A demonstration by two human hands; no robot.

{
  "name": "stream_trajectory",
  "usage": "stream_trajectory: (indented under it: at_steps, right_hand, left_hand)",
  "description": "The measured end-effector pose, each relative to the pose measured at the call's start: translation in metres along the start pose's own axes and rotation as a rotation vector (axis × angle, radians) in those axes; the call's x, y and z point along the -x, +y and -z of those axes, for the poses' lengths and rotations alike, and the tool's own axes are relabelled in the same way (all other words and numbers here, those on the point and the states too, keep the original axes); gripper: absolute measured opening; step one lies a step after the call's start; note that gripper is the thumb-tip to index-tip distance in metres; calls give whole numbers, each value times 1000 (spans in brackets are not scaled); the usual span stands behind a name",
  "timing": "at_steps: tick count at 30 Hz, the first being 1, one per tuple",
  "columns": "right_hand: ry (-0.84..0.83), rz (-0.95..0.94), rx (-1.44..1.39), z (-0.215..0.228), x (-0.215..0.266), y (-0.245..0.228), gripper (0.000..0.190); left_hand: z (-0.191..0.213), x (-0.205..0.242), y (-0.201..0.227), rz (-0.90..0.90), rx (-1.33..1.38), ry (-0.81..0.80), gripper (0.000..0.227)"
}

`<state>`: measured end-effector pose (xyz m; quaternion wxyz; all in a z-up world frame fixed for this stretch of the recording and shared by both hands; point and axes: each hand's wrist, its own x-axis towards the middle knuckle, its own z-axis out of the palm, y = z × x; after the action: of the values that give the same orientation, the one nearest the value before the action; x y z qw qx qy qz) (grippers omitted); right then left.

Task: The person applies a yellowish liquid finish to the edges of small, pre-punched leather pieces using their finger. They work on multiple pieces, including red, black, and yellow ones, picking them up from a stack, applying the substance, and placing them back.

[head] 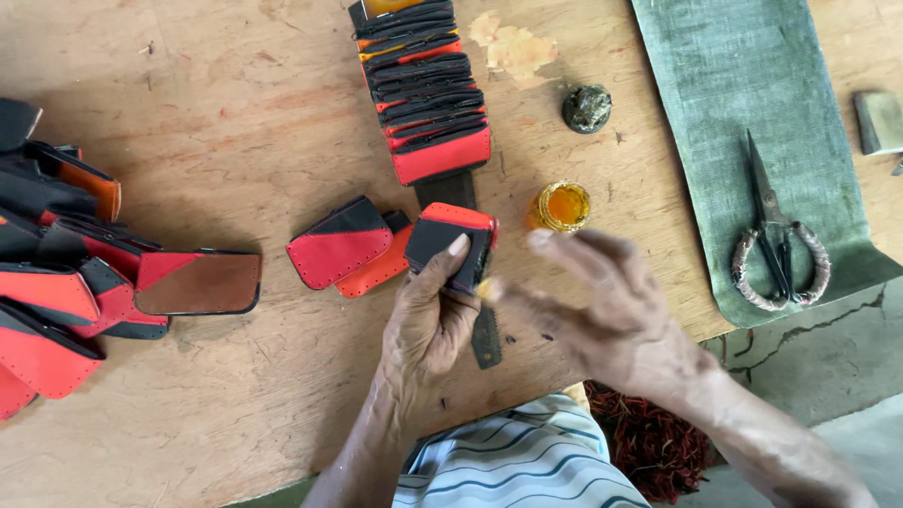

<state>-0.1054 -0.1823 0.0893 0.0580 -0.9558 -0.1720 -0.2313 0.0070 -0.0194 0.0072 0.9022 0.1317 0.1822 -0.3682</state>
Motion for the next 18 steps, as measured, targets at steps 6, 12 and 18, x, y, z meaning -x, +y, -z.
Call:
stream_trajectory:
  at_steps: [6,12,18]
  right_hand:
    - [21,-153,-69,3,-8,2,72]
    - [60,-194,-245,-6,-6,5,72]
    - [36,-273,-129,15,8,36,52]
  left_hand:
    - [0,7,3,63,-50,-142,22]
    - [1,12,8,130,-134,-251,24]
    - [-4,16,20,-4,-511,-211,41]
